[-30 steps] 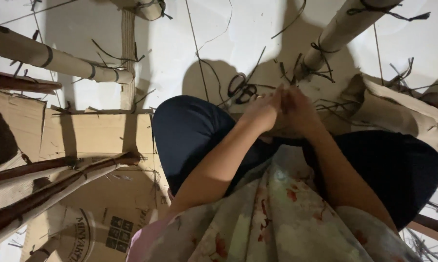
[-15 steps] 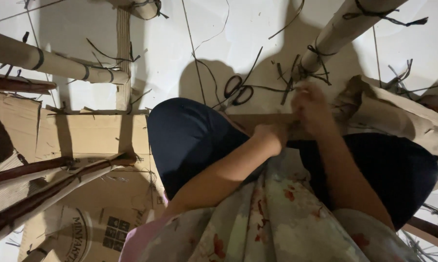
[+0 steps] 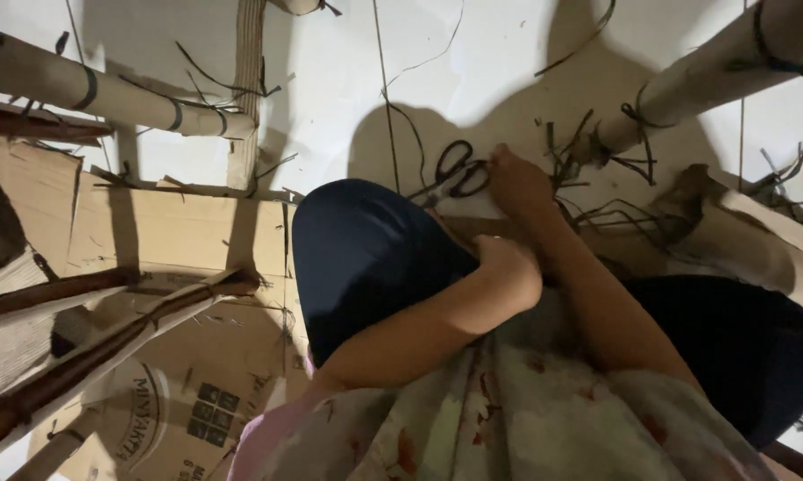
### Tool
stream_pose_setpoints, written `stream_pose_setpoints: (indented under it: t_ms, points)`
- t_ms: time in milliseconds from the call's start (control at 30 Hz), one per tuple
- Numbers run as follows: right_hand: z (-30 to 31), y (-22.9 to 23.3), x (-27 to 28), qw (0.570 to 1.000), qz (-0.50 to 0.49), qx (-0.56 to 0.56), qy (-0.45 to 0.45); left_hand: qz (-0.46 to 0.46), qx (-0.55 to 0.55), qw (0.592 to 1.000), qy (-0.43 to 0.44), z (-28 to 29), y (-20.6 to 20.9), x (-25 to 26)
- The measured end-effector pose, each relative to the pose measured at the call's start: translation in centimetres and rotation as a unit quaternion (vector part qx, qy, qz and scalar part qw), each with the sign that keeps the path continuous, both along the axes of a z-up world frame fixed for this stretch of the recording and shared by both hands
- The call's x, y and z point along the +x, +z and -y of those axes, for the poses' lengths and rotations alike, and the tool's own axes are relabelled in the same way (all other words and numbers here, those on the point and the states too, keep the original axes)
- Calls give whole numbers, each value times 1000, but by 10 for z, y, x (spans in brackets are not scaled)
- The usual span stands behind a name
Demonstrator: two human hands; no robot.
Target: Wrapping and securing cylindrical items with brown paper and wire ties, then trimming the ties with scissors.
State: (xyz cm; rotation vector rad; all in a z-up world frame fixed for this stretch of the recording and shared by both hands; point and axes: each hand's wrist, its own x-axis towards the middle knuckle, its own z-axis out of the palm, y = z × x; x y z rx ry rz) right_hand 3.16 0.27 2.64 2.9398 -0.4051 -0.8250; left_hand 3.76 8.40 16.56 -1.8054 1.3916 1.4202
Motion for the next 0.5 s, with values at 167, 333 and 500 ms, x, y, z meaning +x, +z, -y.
stream_pose_setpoints:
  t_ms: [167,333,500]
  points:
    - [26,-40,-15,866,147,299,-372,-1,-62,998,-6,6,-38,-22]
    - [22,-42,-11,821,313,330,-345,23,-120,992,-14,-5,-16,-18]
    - [8,-22,-5,700,365,450,-417,115,-195,968,108,-25,9,-16]
